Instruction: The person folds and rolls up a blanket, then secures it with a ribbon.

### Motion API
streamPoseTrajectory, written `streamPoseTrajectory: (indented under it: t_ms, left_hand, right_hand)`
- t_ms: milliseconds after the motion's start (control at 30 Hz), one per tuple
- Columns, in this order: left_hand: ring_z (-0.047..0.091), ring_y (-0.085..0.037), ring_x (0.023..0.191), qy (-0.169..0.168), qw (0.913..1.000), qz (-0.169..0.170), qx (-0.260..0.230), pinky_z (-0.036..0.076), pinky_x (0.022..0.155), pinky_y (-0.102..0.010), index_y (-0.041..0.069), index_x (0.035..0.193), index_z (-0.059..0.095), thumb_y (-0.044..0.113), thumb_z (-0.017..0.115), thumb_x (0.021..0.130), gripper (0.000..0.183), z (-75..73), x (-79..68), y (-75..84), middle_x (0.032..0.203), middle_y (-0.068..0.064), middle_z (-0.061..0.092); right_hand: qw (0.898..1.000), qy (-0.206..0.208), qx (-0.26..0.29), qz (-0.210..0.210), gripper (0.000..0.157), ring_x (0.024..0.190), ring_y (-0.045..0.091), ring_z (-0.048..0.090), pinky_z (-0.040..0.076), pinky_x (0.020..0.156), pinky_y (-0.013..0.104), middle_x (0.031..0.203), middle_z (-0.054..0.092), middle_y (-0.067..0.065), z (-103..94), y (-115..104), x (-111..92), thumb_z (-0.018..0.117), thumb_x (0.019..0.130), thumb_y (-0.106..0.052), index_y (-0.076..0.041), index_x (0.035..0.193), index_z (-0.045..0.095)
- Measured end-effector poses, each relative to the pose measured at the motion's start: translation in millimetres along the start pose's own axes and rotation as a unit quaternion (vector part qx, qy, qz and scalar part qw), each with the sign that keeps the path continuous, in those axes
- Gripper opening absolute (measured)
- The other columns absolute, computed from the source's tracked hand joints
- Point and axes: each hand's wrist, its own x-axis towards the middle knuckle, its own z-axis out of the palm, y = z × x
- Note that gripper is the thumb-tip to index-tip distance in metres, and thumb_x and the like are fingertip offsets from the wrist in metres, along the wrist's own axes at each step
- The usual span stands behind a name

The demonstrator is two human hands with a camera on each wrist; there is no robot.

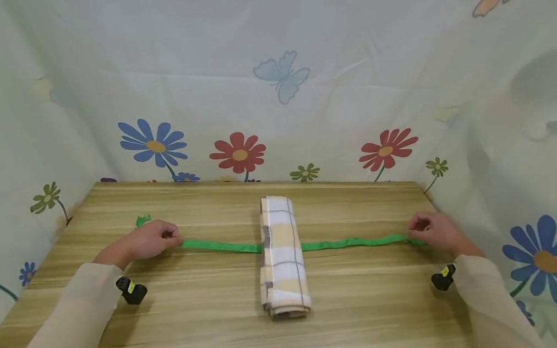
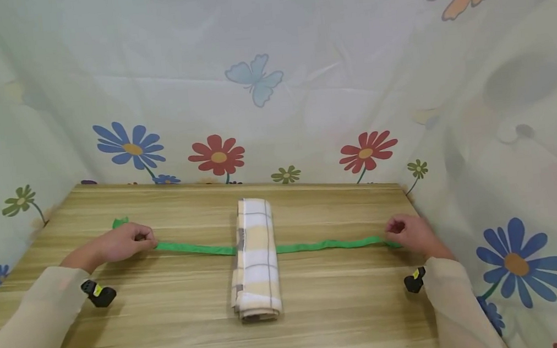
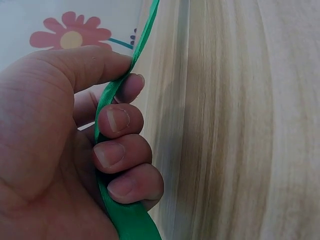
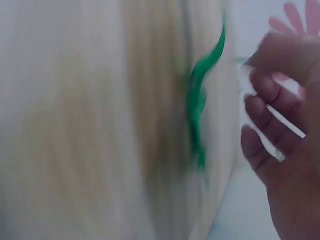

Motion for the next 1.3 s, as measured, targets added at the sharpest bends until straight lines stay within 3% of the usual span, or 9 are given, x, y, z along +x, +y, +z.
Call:
streamPoseTrajectory:
  t_ms: [100, 200, 333, 433, 567, 800, 967, 1167, 1300]
  left_hand:
    - [0.042, -0.013, 0.06, 0.0, 1.0, 0.005, -0.005, 0.035, 0.057, -0.028, 0.009, 0.084, 0.064, 0.024, 0.062, 0.102, 0.023, 0.4, -1.6, 1.7, 0.067, 0.005, 0.044]
    - [0.041, -0.013, 0.059, 0.0, 0.9999, 0.007, -0.008, 0.035, 0.058, -0.028, 0.009, 0.084, 0.064, 0.024, 0.062, 0.102, 0.023, 0.1, -2.6, 2.6, 0.067, 0.005, 0.044]
    - [0.041, -0.013, 0.058, 0.0, 0.9999, 0.007, -0.011, 0.035, 0.058, -0.029, 0.008, 0.084, 0.063, 0.024, 0.062, 0.102, 0.024, -0.7, -3.4, 3.7, 0.066, 0.005, 0.044]
    - [0.041, -0.013, 0.057, 0.0, 0.9999, 0.008, -0.014, 0.036, 0.057, -0.029, 0.007, 0.085, 0.063, 0.023, 0.062, 0.102, 0.023, -0.9, -3.5, 5.0, 0.066, 0.004, 0.044]
    - [0.042, -0.013, 0.057, 0.003, 0.9998, 0.012, -0.016, 0.037, 0.055, -0.029, 0.008, 0.087, 0.065, 0.022, 0.061, 0.103, 0.021, -0.7, -1.8, 4.1, 0.066, 0.004, 0.045]
    - [0.042, -0.013, 0.059, 0.008, 0.9999, 0.006, -0.012, 0.037, 0.056, -0.027, 0.008, 0.088, 0.065, 0.025, 0.061, 0.103, 0.023, -2.7, 0.2, -2.0, 0.068, 0.004, 0.046]
    - [0.042, -0.013, 0.06, 0.011, 0.9998, 0.006, -0.013, 0.037, 0.056, -0.028, 0.007, 0.09, 0.066, 0.025, 0.06, 0.104, 0.023, -4.1, 1.1, -4.2, 0.07, 0.004, 0.047]
    - [0.04, -0.012, 0.059, 0.017, 0.9997, 0.006, -0.019, 0.036, 0.056, -0.027, 0.006, 0.091, 0.066, 0.023, 0.058, 0.105, 0.023, -4.3, 3.3, -4.1, 0.07, 0.003, 0.048]
    - [0.041, -0.012, 0.061, 0.022, 0.9996, 0.004, -0.018, 0.036, 0.057, -0.027, 0.008, 0.091, 0.067, 0.023, 0.059, 0.104, 0.021, -5.0, 5.6, -3.9, 0.072, 0.003, 0.049]
  right_hand:
    - [0.999, -0.002, 0.032, 0.007, 0.017, 0.092, 0.017, 0.064, 0.052, 0.081, 0.033, 0.103, 0.073, 0.007, 6.0, -15, 9, 0.069, 0.099, -0.025, -0.011, 0.106, 0.075]
    - [0.998, -0.062, 0.021, 0.0, 0.025, 0.097, 0.019, 0.064, 0.053, 0.085, 0.038, 0.109, 0.074, 0.005, 14.0, -29, 24, 0.069, 0.099, -0.033, -0.012, 0.112, 0.075]
    - [0.987, -0.161, 0.009, 0.004, 0.023, 0.082, 0.014, 0.06, 0.05, 0.075, 0.032, 0.09, 0.071, -0.001, 21.9, -37, 35, 0.077, 0.092, -0.033, -0.011, 0.098, 0.075]
    - [0.982, -0.188, 0.011, 0.013, 0.023, 0.069, 0.011, 0.052, 0.042, 0.065, 0.027, 0.074, 0.061, -0.006, 22.2, -36, 36, 0.079, 0.09, -0.03, -0.011, 0.083, 0.07]
    - [0.981, -0.195, 0.015, 0.004, 0.026, 0.068, 0.011, 0.05, 0.04, 0.064, 0.025, 0.072, 0.056, -0.007, 17.6, -34, 37, 0.077, 0.092, -0.026, -0.01, 0.076, 0.065]
    - [0.98, -0.195, 0.043, 0.017, 0.02, 0.067, 0.012, 0.054, 0.046, 0.063, 0.027, 0.073, 0.064, -0.002, 2.3, -36, 38, 0.073, 0.096, -0.026, -0.007, 0.088, 0.077]
    - [0.978, -0.198, 0.051, 0.044, 0.044, 0.055, 0.011, 0.043, 0.04, 0.056, 0.027, 0.058, 0.046, -0.006, -12.3, -37, 38, 0.072, 0.096, -0.033, 0.007, 0.077, 0.065]
    - [0.977, -0.191, 0.048, 0.085, 0.044, 0.059, 0.015, 0.046, 0.042, 0.057, 0.032, 0.061, 0.045, -0.005, -34.2, -44, 36, 0.07, 0.096, -0.045, -0.009, 0.071, 0.061]
    - [0.98, -0.17, 0.053, 0.088, 0.045, 0.056, 0.018, 0.048, 0.043, 0.057, 0.033, 0.056, 0.047, -0.003, -45.9, -45, 33, 0.072, 0.095, -0.046, -0.012, 0.067, 0.059]
